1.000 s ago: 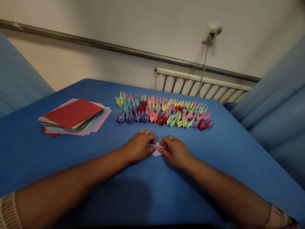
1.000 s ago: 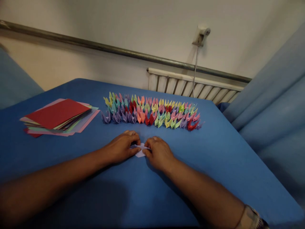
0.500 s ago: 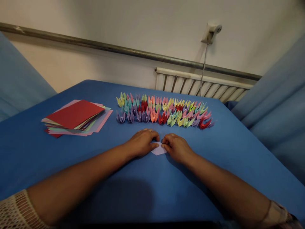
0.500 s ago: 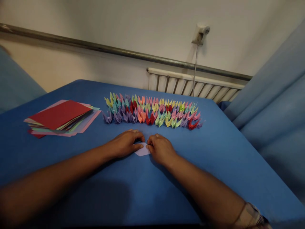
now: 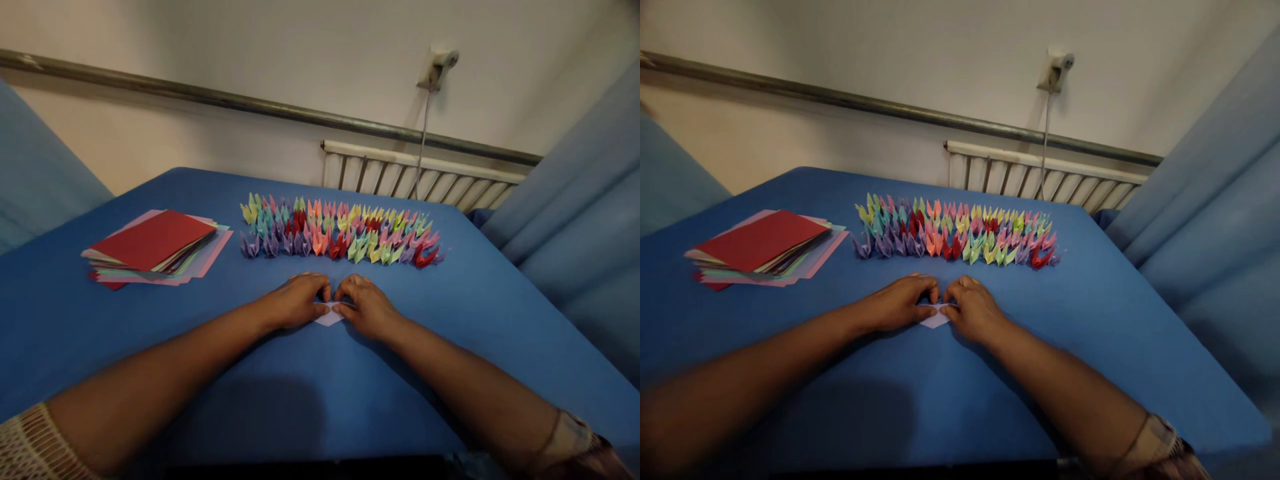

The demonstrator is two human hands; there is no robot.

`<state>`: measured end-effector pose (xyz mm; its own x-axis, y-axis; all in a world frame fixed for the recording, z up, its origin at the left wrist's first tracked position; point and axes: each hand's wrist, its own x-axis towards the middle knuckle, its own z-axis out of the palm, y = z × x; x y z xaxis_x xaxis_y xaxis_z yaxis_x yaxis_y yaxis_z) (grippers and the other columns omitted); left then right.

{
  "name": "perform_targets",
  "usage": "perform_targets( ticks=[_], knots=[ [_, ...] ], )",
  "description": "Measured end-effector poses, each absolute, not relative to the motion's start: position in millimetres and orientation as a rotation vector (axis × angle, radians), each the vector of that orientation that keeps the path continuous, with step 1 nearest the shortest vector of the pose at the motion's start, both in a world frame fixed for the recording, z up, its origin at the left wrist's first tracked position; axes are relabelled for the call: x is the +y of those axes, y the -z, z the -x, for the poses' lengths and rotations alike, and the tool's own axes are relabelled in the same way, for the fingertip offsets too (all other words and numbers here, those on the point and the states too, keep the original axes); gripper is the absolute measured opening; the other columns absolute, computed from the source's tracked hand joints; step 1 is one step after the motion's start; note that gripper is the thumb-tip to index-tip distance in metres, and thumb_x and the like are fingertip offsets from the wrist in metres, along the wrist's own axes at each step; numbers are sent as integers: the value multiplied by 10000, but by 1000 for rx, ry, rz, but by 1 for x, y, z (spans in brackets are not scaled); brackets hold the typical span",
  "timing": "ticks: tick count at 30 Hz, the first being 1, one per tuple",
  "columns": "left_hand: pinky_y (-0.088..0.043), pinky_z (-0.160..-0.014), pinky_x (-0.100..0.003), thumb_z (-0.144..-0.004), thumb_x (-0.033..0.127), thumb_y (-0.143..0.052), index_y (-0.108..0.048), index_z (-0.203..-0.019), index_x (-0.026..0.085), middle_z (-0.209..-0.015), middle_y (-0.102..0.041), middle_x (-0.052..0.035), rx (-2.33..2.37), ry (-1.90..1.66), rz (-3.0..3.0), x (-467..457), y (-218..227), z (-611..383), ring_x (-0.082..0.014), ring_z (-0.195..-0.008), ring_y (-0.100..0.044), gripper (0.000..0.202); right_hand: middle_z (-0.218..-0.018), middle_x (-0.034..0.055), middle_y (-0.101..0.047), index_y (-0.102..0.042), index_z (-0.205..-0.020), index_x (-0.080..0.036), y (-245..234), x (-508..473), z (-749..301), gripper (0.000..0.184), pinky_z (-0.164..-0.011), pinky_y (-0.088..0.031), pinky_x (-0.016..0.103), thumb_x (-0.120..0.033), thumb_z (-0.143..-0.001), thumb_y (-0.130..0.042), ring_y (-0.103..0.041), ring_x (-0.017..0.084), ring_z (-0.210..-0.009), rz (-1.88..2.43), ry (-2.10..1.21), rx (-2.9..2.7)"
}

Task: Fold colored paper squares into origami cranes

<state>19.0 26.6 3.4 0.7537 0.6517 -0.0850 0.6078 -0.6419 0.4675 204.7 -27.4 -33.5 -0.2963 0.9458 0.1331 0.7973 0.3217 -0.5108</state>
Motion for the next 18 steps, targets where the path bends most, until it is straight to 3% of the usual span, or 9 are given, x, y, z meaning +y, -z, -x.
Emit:
perform_targets(
  ticks=[4,8,13,18],
  knots=[
    [-392,-656,-260,-785,272,-590,-609,-960,216,-862,-649,3,989,-129,-2430,22,-2,-14,-174,-778,-587,185,-888,12,-597,-615,-866,-189,33,-27,-204,44,-803,-389,289,-203,-842,-651,-542,153,-863,1491,-527,-2190],
    [-385,-680,-278,-846,272,-562,-613,-870,209,-806,-636,-3,961,-190,-2580,22,-2,-13,-179,-773,-568,85,-800,-5,-616,-590,-842,-189,28,-28,-203,43,-754,-369,285,-184,-884,-589,-544,141,-761,1468,-455,-2200],
    [-374,-803,-358,-932,269,-471,-609,-896,173,-905,-639,-67,919,-437,-2948,24,-8,-16,-224,-885,-528,172,-940,74,-657,-618,-900,-177,16,-27,-207,187,-845,-332,354,-218,-967,-448,-549,204,-906,1426,-8,-2245],
    [-373,-810,-383,-944,219,-434,-621,-908,182,-976,-632,-86,869,-406,-3045,24,-2,-22,-231,-903,-513,194,-1011,95,-656,-637,-967,-183,19,-24,-206,239,-858,-328,382,-207,-986,-400,-536,228,-936,1430,111,-2402]
  ],
)
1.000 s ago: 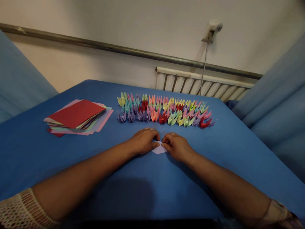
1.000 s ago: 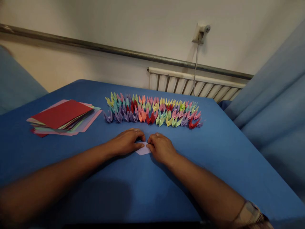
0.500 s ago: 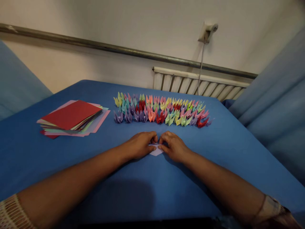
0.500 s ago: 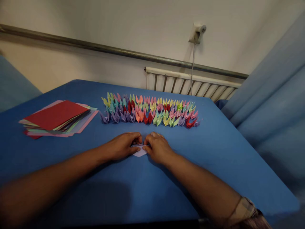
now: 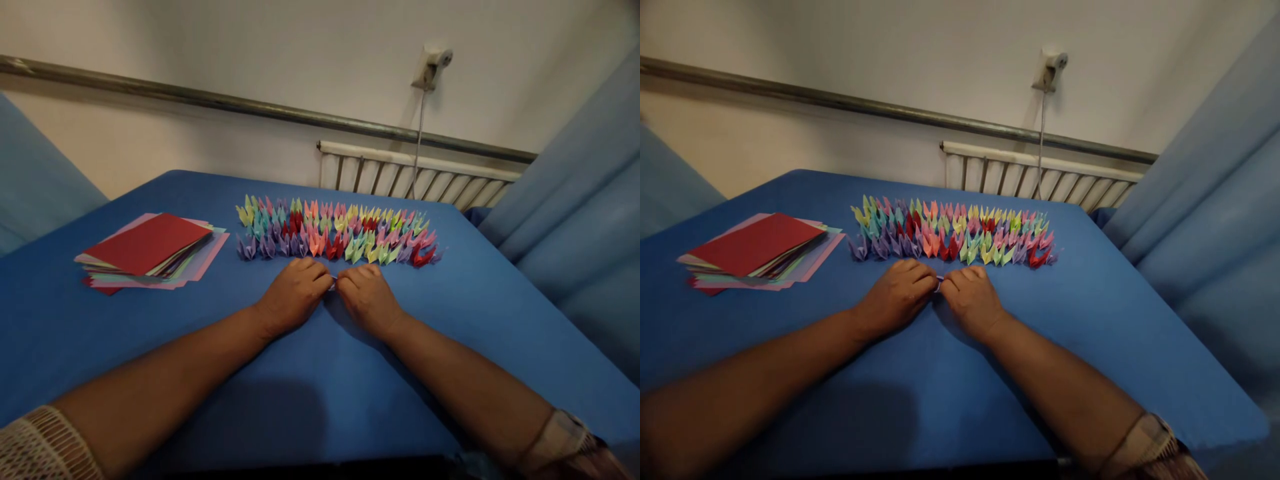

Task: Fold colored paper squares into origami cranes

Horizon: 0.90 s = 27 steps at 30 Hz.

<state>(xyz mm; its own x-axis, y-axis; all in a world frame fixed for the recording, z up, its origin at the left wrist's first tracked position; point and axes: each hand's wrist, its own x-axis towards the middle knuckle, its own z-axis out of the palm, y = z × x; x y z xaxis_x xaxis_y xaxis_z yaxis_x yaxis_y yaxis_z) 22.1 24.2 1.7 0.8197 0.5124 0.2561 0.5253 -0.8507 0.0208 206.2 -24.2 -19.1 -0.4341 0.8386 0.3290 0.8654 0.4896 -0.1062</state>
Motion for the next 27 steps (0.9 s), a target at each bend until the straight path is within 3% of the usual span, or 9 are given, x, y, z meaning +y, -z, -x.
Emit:
perform_targets(
  ticks=[4,8,20,27],
  knots=[
    [-406,-785,-341,-910,191,-472,-600,-853,183,-869,-612,-54,-984,307,3067,23,11,-21,-205,-830,-523,141,-946,84,-641,-631,-977,-170,26,-25,-202,207,-819,-376,340,-237,-980,-435,-538,210,-901,1538,-59,-2449],
    [-424,-789,-315,-883,234,-523,-599,-909,187,-895,-607,-47,-1095,386,3207,25,16,-11,-204,-874,-540,93,-945,65,-614,-619,-939,-168,28,-27,-203,141,-805,-404,298,-272,-942,-525,-537,188,-898,1559,-232,-2333],
    [-436,-761,-296,-849,259,-526,-621,-824,181,-861,-630,-42,-1401,442,3230,33,11,-14,-191,-833,-572,125,-899,67,-609,-608,-874,-180,32,-27,-203,146,-801,-386,329,-262,-930,-501,-540,197,-858,1723,-198,-2213],
    [-430,-728,-296,-836,260,-530,-625,-818,183,-847,-633,-38,-1438,440,3185,34,14,-14,-189,-807,-574,123,-1050,100,-633,-617,-1166,-207,24,-35,-200,274,-823,-368,370,-203,-965,-429,-537,238,-979,1571,-80,-2464]
  ],
)
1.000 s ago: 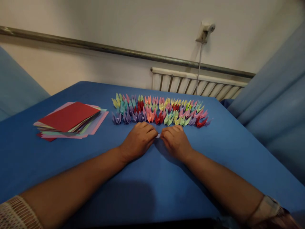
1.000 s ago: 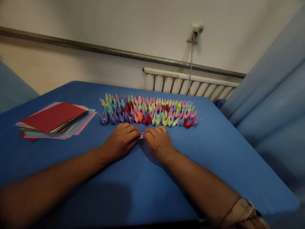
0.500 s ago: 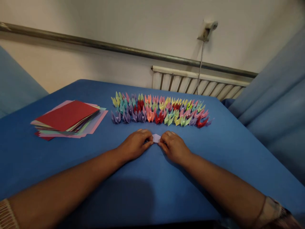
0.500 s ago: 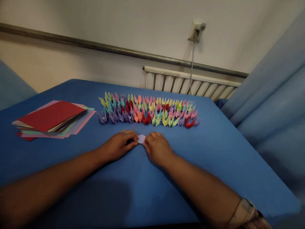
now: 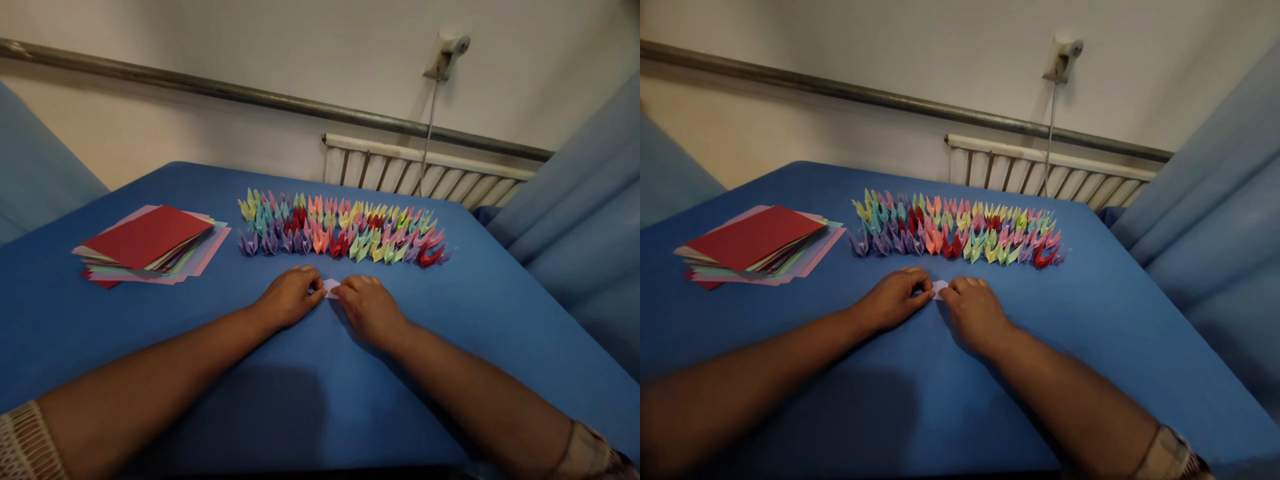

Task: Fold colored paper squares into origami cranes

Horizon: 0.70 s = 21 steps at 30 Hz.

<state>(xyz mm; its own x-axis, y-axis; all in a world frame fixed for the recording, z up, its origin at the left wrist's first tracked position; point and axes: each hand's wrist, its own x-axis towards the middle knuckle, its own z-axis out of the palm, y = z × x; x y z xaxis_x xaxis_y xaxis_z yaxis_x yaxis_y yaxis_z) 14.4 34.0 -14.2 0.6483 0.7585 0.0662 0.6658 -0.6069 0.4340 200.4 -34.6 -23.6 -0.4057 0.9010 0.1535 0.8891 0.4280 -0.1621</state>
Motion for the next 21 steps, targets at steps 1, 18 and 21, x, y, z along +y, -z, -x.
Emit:
perform_targets(
  ticks=[1,18,21],
  knots=[
    [-429,-726,-295,-834,258,-533,-626,-821,183,-850,-635,-38,1128,-339,-2492,35,14,-14,-187,-805,-575,120,-1062,100,-633,-609,-1201,-218,23,-36,-200,301,-825,-368,371,-194,-970,-418,-533,240,-992,1539,-82,-2511],
    [-409,-963,-389,-863,340,-588,-649,-1085,193,-1116,-638,-75,1098,-494,-2602,49,30,-14,-245,-1071,-545,274,-1277,104,-594,-577,-1274,-123,20,-42,-199,371,-836,-424,375,-198,-975,-371,-530,243,-973,1479,-36,-2603],
    [-400,-994,-401,-839,273,-607,-671,-1041,201,-1168,-631,-70,1103,-462,-2550,50,29,-19,-245,-1109,-539,224,-1208,101,-635,-583,-1270,-119,20,-40,-201,370,-822,-424,376,-200,-971,-380,-535,243,-956,1456,-58,-2641]
  ],
)
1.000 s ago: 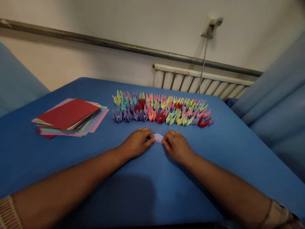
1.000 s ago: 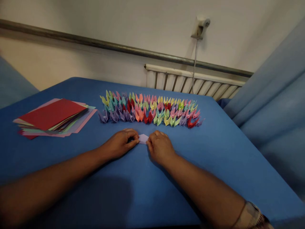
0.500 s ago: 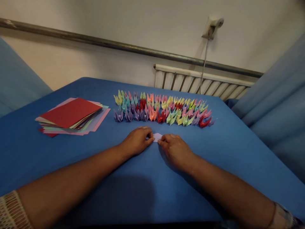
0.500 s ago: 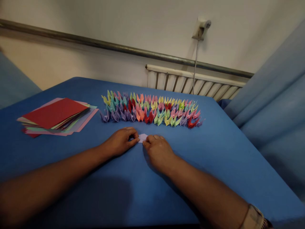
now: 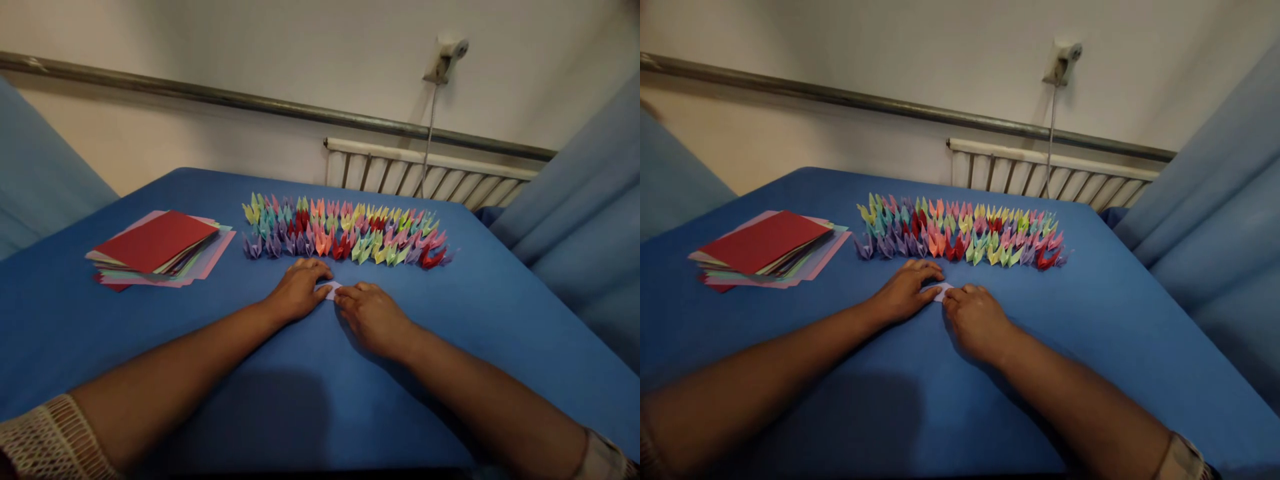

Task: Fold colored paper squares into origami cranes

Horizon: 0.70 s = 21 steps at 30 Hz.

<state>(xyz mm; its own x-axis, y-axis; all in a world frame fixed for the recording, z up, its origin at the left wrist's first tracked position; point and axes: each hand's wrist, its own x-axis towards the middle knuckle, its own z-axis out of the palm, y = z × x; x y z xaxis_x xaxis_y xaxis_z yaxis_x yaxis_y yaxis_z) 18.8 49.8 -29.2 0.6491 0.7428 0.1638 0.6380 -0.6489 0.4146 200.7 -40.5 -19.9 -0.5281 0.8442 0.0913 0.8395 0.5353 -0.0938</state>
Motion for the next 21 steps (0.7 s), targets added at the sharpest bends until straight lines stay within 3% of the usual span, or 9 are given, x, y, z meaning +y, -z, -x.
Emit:
perform_targets(
  ticks=[8,13,21],
  knots=[
    [-406,-991,-421,-759,206,-647,-688,-845,186,-1182,-632,-82,1156,-468,-2367,54,27,-24,-259,-1129,-556,97,-1180,123,-637,-626,-1205,-129,18,-38,-201,327,-845,-431,358,-186,-950,-429,-558,231,-985,1432,-99,-2622],
    [-394,-1004,-415,-764,165,-619,-678,-816,199,-1145,-645,-54,1055,-521,-2426,54,31,-20,-232,-1117,-562,86,-1390,139,-501,-625,-1207,-134,20,-39,-202,328,-910,-437,387,-201,-945,-440,-545,250,-1077,1420,-105,-2551],
    [-390,-995,-368,-822,202,-592,-700,-857,189,-1111,-662,-54,876,-467,-2505,55,22,-6,-206,-1081,-576,115,-1264,129,-614,-613,-1234,-114,16,-40,-202,345,-878,-448,385,-215,-967,-419,-547,247,-1001,1433,-68,-2656]
  ],
)
